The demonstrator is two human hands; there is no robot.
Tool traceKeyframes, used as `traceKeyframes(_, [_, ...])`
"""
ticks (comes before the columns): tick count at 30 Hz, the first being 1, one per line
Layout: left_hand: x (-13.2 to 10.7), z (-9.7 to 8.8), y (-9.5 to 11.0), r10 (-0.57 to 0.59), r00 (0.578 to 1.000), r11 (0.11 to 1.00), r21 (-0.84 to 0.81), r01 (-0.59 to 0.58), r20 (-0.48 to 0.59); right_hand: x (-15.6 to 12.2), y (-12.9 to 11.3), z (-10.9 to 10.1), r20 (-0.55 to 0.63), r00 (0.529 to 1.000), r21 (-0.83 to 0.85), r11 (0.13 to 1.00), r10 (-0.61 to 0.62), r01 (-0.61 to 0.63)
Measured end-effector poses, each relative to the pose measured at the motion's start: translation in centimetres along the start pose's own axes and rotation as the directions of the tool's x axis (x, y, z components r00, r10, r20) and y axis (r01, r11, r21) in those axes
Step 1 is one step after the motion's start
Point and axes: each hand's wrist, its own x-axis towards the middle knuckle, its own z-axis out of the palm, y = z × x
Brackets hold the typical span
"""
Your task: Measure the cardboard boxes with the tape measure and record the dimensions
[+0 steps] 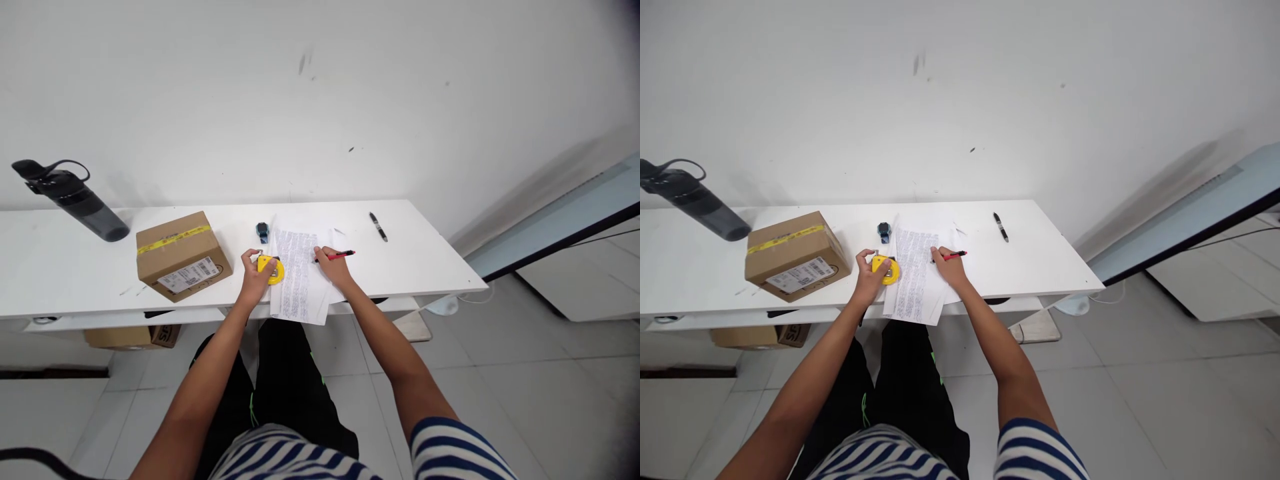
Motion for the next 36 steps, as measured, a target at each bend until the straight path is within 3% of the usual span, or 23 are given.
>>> traceKeyframes(11, [0.3,-0.4,-0.9,0.036,0.999,0.999,0.013,-0.036,-0.038,0.1,0.2,0.3,0.002,1.0,-0.087,0.996,0.002,-0.001])
traceKeyframes(14, [0.4,-0.4,-1.1,0.035,0.998,0.999,0.007,-0.034,-0.061,0.1,0.3,0.3,0.043,0.999,-0.083,0.996,-0.003,0.007])
traceKeyframes(22, [0.4,-0.4,-0.8,0.107,0.992,0.993,0.051,-0.104,-0.066,0.0,0.3,0.3,0.014,1.0,-0.059,0.998,0.008,-0.007])
traceKeyframes(27, [0.4,-0.3,-0.8,0.096,0.993,0.994,0.051,-0.093,-0.067,-0.1,0.2,0.3,-0.056,0.998,-0.058,0.998,0.029,-0.032])
traceKeyframes(32, [0.5,-0.3,-1.0,0.077,0.994,0.995,0.061,-0.073,-0.072,-0.1,0.1,0.3,0.012,1.0,-0.068,0.998,0.018,-0.017])
traceKeyframes(36, [0.5,-0.4,-0.9,0.079,0.995,0.995,0.069,-0.075,-0.065,-0.1,0.0,0.3,-0.009,1.0,-0.07,0.997,0.013,-0.014])
